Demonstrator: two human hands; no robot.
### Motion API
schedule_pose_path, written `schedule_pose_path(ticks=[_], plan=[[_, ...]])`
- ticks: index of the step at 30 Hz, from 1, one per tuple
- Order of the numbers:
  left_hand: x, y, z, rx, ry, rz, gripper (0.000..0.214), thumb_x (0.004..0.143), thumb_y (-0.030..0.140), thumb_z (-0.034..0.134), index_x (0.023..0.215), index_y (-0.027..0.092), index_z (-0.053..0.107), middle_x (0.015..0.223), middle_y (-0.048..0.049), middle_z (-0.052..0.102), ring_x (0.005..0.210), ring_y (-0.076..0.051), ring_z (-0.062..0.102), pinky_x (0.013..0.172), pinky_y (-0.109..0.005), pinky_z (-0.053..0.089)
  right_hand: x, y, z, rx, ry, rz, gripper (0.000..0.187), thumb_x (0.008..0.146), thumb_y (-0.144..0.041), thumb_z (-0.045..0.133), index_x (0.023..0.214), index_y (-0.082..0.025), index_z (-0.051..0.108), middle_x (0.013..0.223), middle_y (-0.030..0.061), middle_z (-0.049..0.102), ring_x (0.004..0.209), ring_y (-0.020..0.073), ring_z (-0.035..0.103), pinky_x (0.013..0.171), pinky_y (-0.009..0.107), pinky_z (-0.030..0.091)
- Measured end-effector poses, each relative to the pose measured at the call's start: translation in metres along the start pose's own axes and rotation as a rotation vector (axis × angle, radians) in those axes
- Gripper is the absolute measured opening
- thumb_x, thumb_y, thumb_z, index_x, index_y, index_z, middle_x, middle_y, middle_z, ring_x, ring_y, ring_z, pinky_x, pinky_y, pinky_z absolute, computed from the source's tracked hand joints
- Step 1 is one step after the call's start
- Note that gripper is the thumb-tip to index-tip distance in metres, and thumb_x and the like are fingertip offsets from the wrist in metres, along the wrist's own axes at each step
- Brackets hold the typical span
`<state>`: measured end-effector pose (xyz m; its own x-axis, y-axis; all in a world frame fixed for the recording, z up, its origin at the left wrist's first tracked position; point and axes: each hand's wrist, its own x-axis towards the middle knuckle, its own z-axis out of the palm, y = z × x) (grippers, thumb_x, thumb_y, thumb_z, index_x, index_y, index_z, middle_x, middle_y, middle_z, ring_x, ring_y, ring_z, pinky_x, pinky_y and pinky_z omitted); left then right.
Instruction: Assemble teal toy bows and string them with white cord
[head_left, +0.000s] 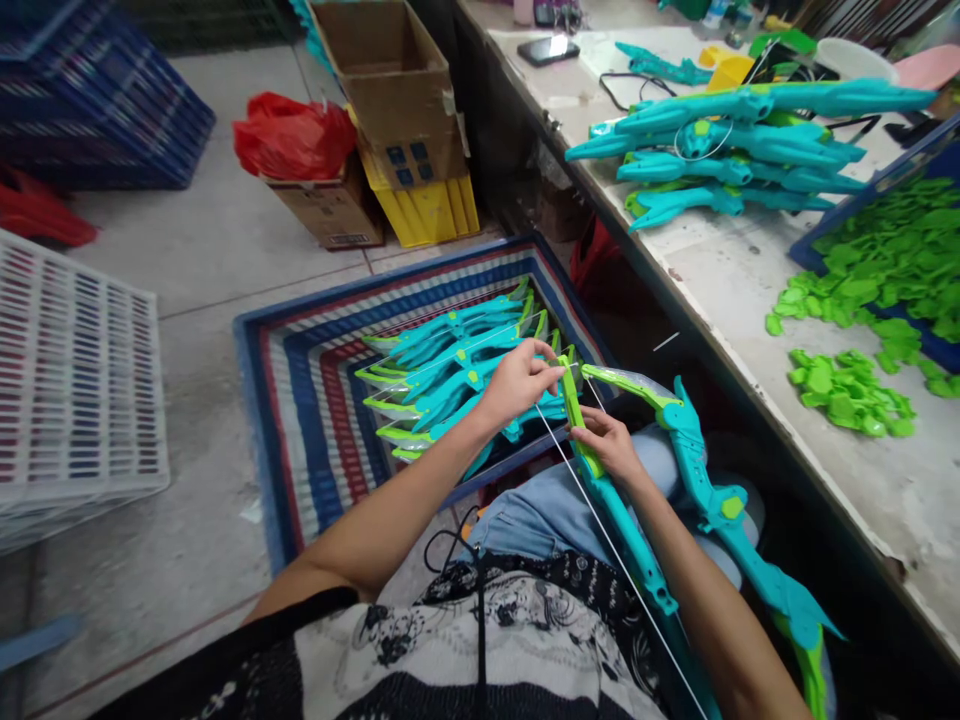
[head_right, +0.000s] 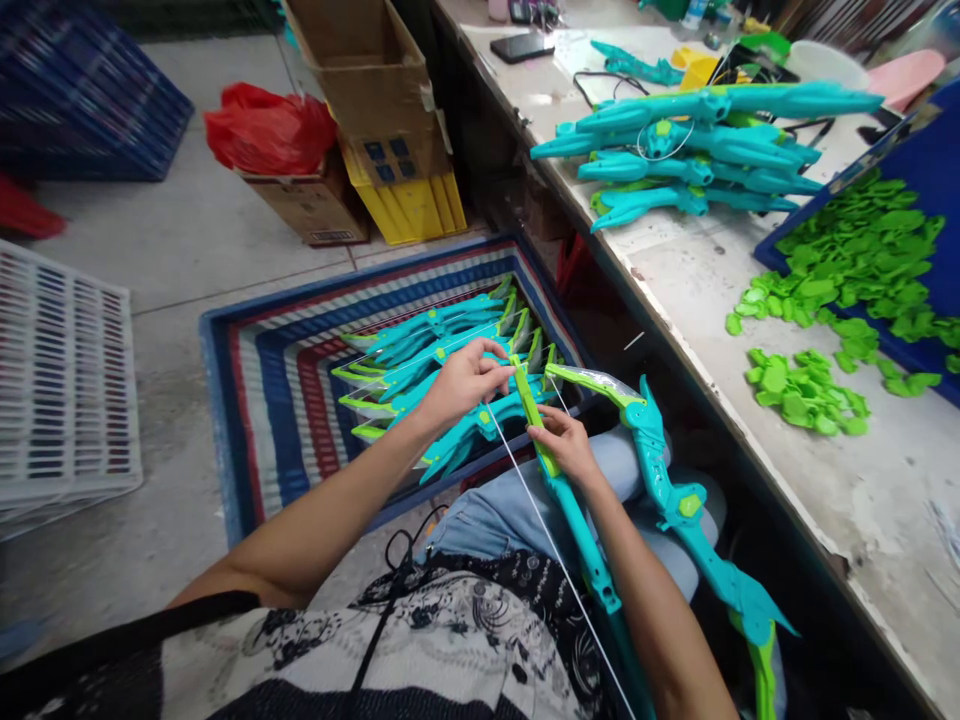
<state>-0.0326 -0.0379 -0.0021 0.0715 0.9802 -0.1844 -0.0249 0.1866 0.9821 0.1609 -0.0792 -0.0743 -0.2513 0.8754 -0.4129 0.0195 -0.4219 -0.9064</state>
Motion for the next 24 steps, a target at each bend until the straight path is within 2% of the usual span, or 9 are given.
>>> schedule_pose_path(ticks=[3,5,7,9,11,15,19,22,24], plan=[[0.002,0.002,-0.002,-0.129,-0.113,-0.075,0.035,0.075,0.027,0.07,0.103,0.012,0.056,0.053,0.0041,0.061,0.039,-0.006,0.045,0.042,-0.018,0.033,-0.003,0.0,0.003,-0.114,-0.004,-0.087,0.052,0.066,-0.046,0.075,0.111,-0.02,0.067,0.088,0.0055,0.073,0.079,0.0215,0.067,0.072,0.035,0.052],[0.003,0.002,-0.003,-0.173,-0.145,-0.092,0.034,0.074,0.029,0.072,0.1,0.011,0.057,0.053,0.0026,0.061,0.038,-0.006,0.044,0.041,-0.019,0.034,-0.005,-0.009,0.007,-0.284,0.054,-0.241,0.043,0.073,-0.042,0.071,0.11,-0.021,0.068,0.096,0.0071,0.072,0.087,0.0227,0.066,0.08,0.038,0.052],[0.003,0.002,-0.004,-0.192,-0.152,-0.09,0.034,0.074,0.03,0.073,0.097,0.01,0.057,0.053,0.0017,0.062,0.038,-0.006,0.044,0.041,-0.019,0.034,-0.004,-0.027,0.01,-0.464,0.162,-0.448,0.034,0.079,-0.036,0.066,0.11,-0.021,0.068,0.103,0.0078,0.069,0.093,0.022,0.064,0.086,0.038,0.051],[0.003,0.002,-0.004,-0.2,-0.159,-0.082,0.035,0.074,0.031,0.074,0.097,0.011,0.057,0.053,0.0016,0.062,0.038,-0.006,0.045,0.041,-0.019,0.035,0.002,-0.05,0.013,-0.576,0.248,-0.627,0.03,0.084,-0.032,0.061,0.112,-0.023,0.067,0.102,0.0073,0.067,0.093,0.02,0.063,0.085,0.036,0.051],[0.002,0.002,-0.004,-0.2,-0.167,-0.075,0.035,0.073,0.032,0.074,0.096,0.011,0.057,0.053,0.0016,0.062,0.038,-0.006,0.045,0.042,-0.019,0.035,0.014,-0.074,0.015,-0.619,0.256,-0.732,0.027,0.086,-0.03,0.059,0.111,-0.023,0.067,0.096,0.006,0.065,0.088,0.0179,0.061,0.078,0.033,0.051],[0.001,0.005,-0.005,-0.194,-0.18,-0.068,0.036,0.072,0.034,0.075,0.095,0.011,0.058,0.052,0.0017,0.061,0.038,-0.006,0.044,0.042,-0.019,0.035,0.036,-0.102,0.016,-0.658,0.114,-0.782,0.009,0.084,-0.026,0.061,0.085,-0.021,0.069,0.081,0.0023,0.062,0.074,0.0141,0.058,0.067,0.027,0.048],[0.002,0.006,-0.006,-0.151,-0.177,-0.101,0.037,0.072,0.037,0.073,0.096,0.013,0.058,0.053,0.0017,0.061,0.038,-0.007,0.045,0.041,-0.019,0.035,0.039,-0.105,0.023,-0.685,0.033,-0.775,0.011,0.082,-0.023,0.061,0.072,-0.019,0.063,0.072,0.0002,0.059,0.069,0.013,0.055,0.065,0.027,0.045],[0.004,0.002,-0.002,0.005,-0.093,-0.077,0.028,0.074,0.039,0.069,0.089,0.016,0.059,0.052,0.0043,0.056,0.042,-0.009,0.047,0.043,-0.02,0.037,0.043,-0.105,0.018,-0.684,0.088,-0.762,0.013,0.08,-0.022,0.061,0.067,-0.019,0.06,0.069,-0.0007,0.057,0.068,0.0131,0.054,0.066,0.027,0.044],[0.005,-0.003,0.003,0.144,0.045,0.041,0.018,0.074,0.033,0.068,0.08,0.017,0.061,0.062,0.0023,0.059,0.053,-0.01,0.053,0.05,-0.021,0.041,0.054,-0.112,0.0,-0.67,0.211,-0.737,0.012,0.078,-0.022,0.062,0.066,-0.019,0.06,0.069,-0.001,0.058,0.068,0.0133,0.054,0.067,0.028,0.044]])
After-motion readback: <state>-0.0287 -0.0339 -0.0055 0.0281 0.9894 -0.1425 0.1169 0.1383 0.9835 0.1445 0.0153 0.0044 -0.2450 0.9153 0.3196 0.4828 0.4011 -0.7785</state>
